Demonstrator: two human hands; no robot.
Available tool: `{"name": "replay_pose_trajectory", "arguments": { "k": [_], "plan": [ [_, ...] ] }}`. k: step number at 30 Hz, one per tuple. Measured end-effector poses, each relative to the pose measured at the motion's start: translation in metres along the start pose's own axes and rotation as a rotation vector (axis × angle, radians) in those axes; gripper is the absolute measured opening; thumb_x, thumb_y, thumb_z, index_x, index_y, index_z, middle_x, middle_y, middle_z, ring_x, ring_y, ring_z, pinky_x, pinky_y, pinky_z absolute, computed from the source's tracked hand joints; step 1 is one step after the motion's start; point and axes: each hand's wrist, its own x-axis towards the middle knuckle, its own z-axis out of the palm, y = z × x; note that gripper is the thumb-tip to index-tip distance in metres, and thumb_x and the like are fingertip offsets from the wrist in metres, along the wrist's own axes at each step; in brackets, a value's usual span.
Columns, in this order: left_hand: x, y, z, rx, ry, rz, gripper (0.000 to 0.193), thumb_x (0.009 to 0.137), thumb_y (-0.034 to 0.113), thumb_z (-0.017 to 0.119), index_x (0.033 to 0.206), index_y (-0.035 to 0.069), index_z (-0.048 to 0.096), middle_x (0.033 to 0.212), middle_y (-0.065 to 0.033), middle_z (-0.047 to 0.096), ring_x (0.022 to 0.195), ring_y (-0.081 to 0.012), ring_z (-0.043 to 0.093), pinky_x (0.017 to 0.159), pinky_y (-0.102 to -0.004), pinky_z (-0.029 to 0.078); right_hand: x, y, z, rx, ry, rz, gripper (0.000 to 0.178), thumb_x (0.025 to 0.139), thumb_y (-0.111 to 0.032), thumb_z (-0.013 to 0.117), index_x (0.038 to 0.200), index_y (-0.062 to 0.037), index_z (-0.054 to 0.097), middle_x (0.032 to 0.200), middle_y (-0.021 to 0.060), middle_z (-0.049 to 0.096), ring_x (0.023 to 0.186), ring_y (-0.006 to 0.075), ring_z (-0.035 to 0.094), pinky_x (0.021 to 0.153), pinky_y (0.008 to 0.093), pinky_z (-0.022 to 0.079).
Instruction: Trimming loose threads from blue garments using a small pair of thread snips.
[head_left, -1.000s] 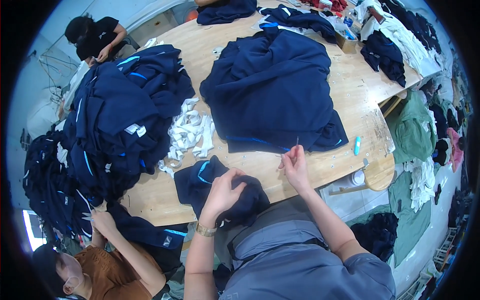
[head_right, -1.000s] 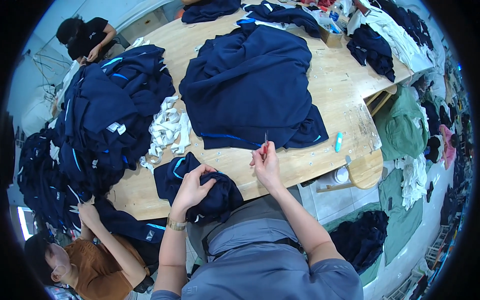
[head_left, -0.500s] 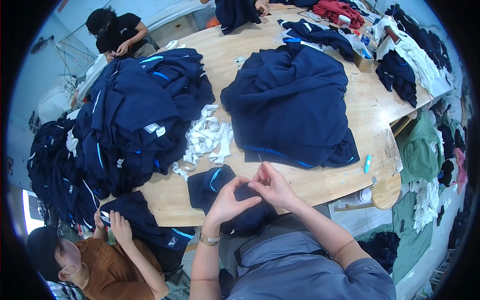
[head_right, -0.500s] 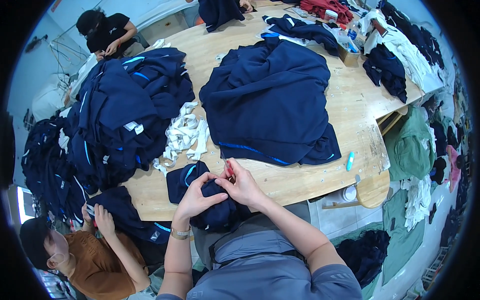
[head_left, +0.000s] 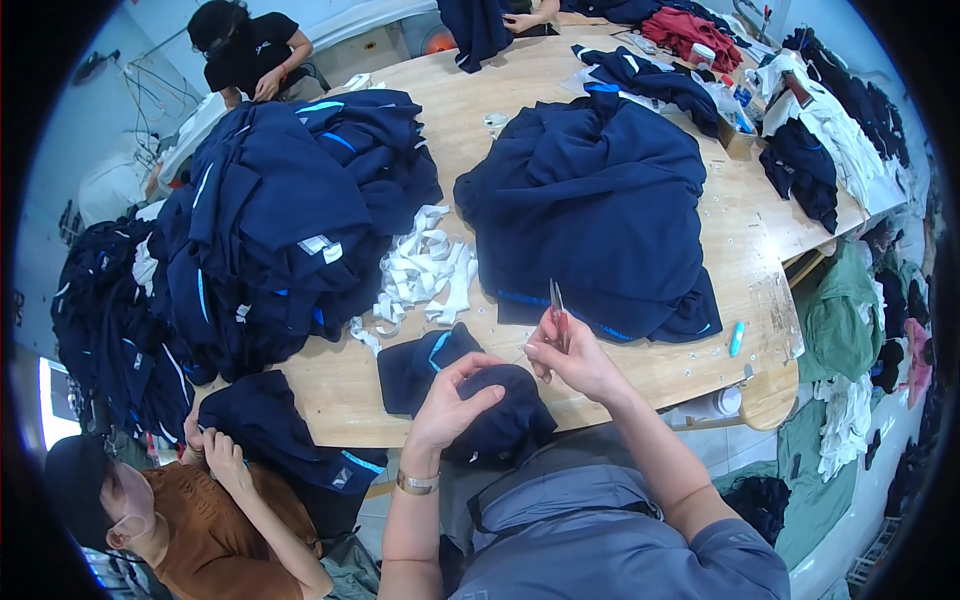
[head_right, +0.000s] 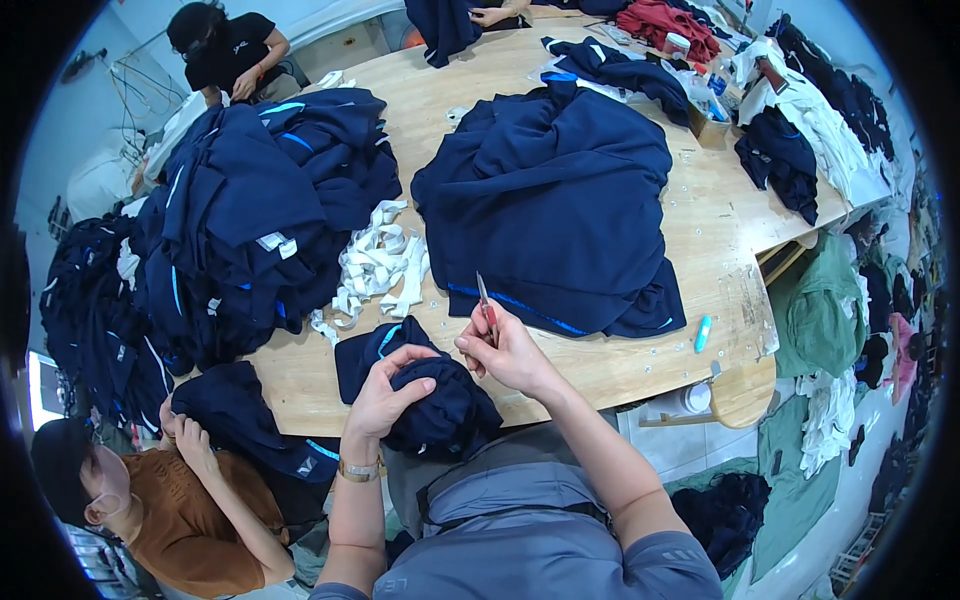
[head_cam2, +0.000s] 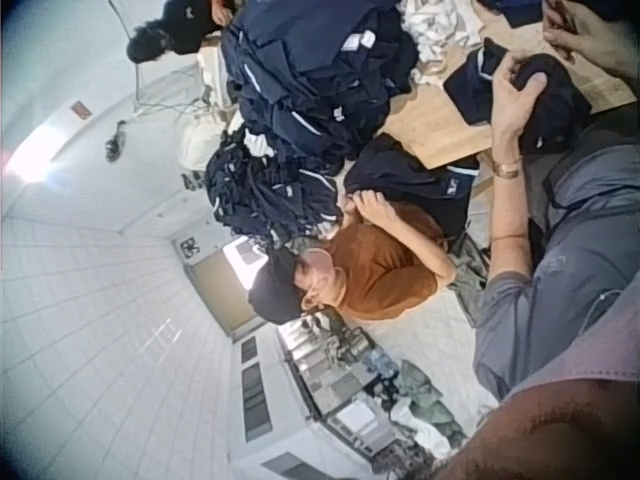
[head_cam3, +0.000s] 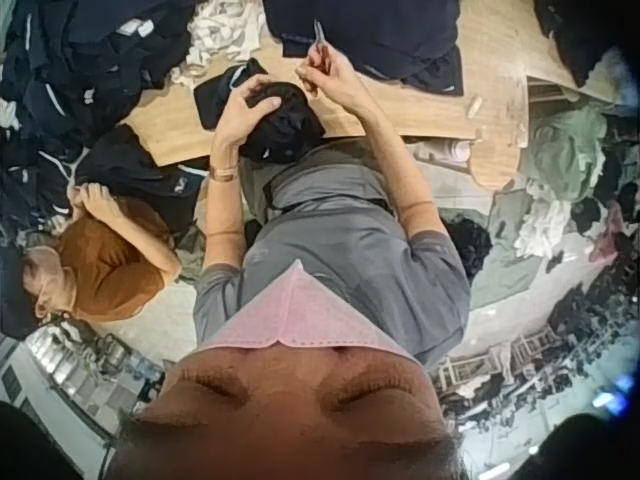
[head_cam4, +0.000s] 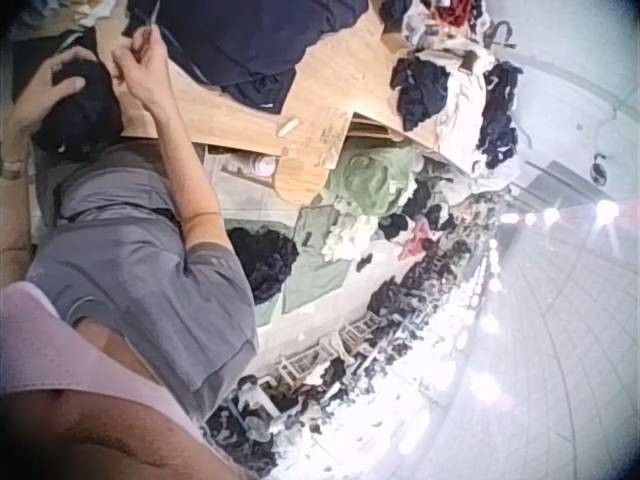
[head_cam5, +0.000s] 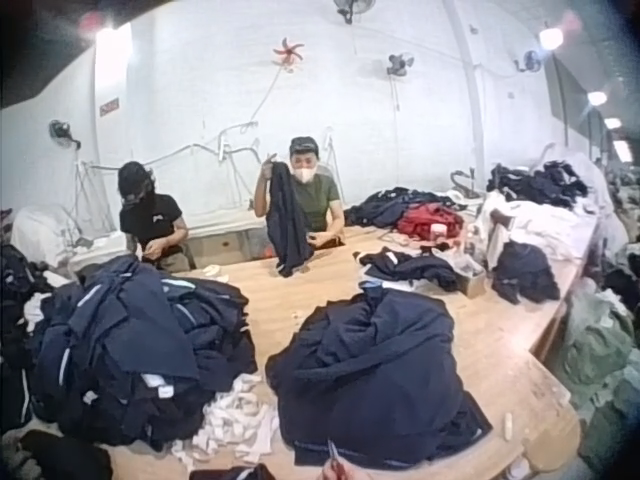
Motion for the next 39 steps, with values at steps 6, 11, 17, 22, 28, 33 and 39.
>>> {"name": "replay_pose_trajectory", "arguments": {
  "k": [6,11,17,22,28,33,39],
  "plan": [
    [-0.004,0.015,0.005,0.087,-0.057,0.158,0.032,0.082,0.006,0.060,0.113,0.001,0.056,0.111,-0.0075,0.058,0.108,-0.0146,0.049,0.097,-0.0296,0.035,-0.006,-0.010,-0.002,0.116,-0.012,-0.025,0.030,0.085,-0.003,0.057,0.077,-0.0110,0.030,0.071,0.0040,0.052,0.055,0.0085,0.053,0.045,0.0198,0.040],
    [-0.008,0.016,0.004,0.232,0.011,0.207,0.039,0.080,0.006,0.060,0.119,0.001,0.053,0.111,-0.0092,0.058,0.108,-0.0171,0.051,0.097,-0.0301,0.035,-0.020,-0.028,0.003,0.035,-0.094,-0.203,0.032,0.082,-0.002,0.060,0.077,-0.0112,0.030,0.072,0.0059,0.054,0.055,0.0093,0.053,0.045,0.0202,0.041],
    [-0.014,0.027,0.011,0.519,0.113,0.301,0.043,0.076,0.001,0.061,0.119,0.008,0.056,0.102,-0.0119,0.058,0.097,-0.0232,0.057,0.087,-0.0303,0.042,-0.016,-0.021,0.000,-0.028,-0.096,-0.292,0.036,0.079,-0.006,0.066,0.078,-0.0109,0.031,0.084,0.0045,0.053,0.067,0.0074,0.050,0.052,0.0194,0.041],
    [-0.019,0.031,0.018,0.638,0.205,0.315,0.044,0.075,0.001,0.062,0.118,0.011,0.058,0.098,-0.0124,0.056,0.092,-0.0259,0.058,0.081,-0.0309,0.045,-0.014,-0.030,0.020,-0.386,-0.072,-0.207,0.032,0.076,0.000,0.066,0.081,-0.0085,0.035,0.088,0.0043,0.053,0.073,0.0075,0.050,0.062,0.0208,0.041],
    [-0.018,0.022,0.013,0.678,0.250,0.390,0.041,0.073,0.000,0.062,0.113,0.010,0.061,0.097,-0.0128,0.057,0.090,-0.0259,0.058,0.079,-0.0310,0.046,-0.011,-0.018,0.026,-0.359,-0.075,-0.347,0.028,0.081,0.002,0.059,0.080,-0.0080,0.033,0.087,0.0050,0.053,0.073,0.0080,0.050,0.061,0.0198,0.040],
    [-0.017,0.014,0.002,0.319,0.133,0.314,0.033,0.078,0.000,0.060,0.110,0.005,0.062,0.095,-0.0080,0.059,0.090,-0.0165,0.053,0.082,-0.0268,0.041,-0.018,-0.026,0.020,0.177,0.018,-0.260,0.031,0.082,0.002,0.058,0.078,-0.0088,0.030,0.084,0.0046,0.050,0.065,0.0057,0.047,0.056,0.0186,0.039],
    [-0.017,0.016,-0.002,0.188,0.063,0.281,0.029,0.080,0.000,0.059,0.109,0.003,0.062,0.096,-0.0058,0.059,0.090,-0.0141,0.050,0.084,-0.0252,0.039,-0.026,-0.015,-0.003,-0.320,-0.020,-0.187,0.027,0.091,-0.028,0.050,0.083,-0.0058,0.039,0.071,0.0042,0.049,0.059,0.0125,0.049,0.052,0.0274,0.038]
  ]
}}
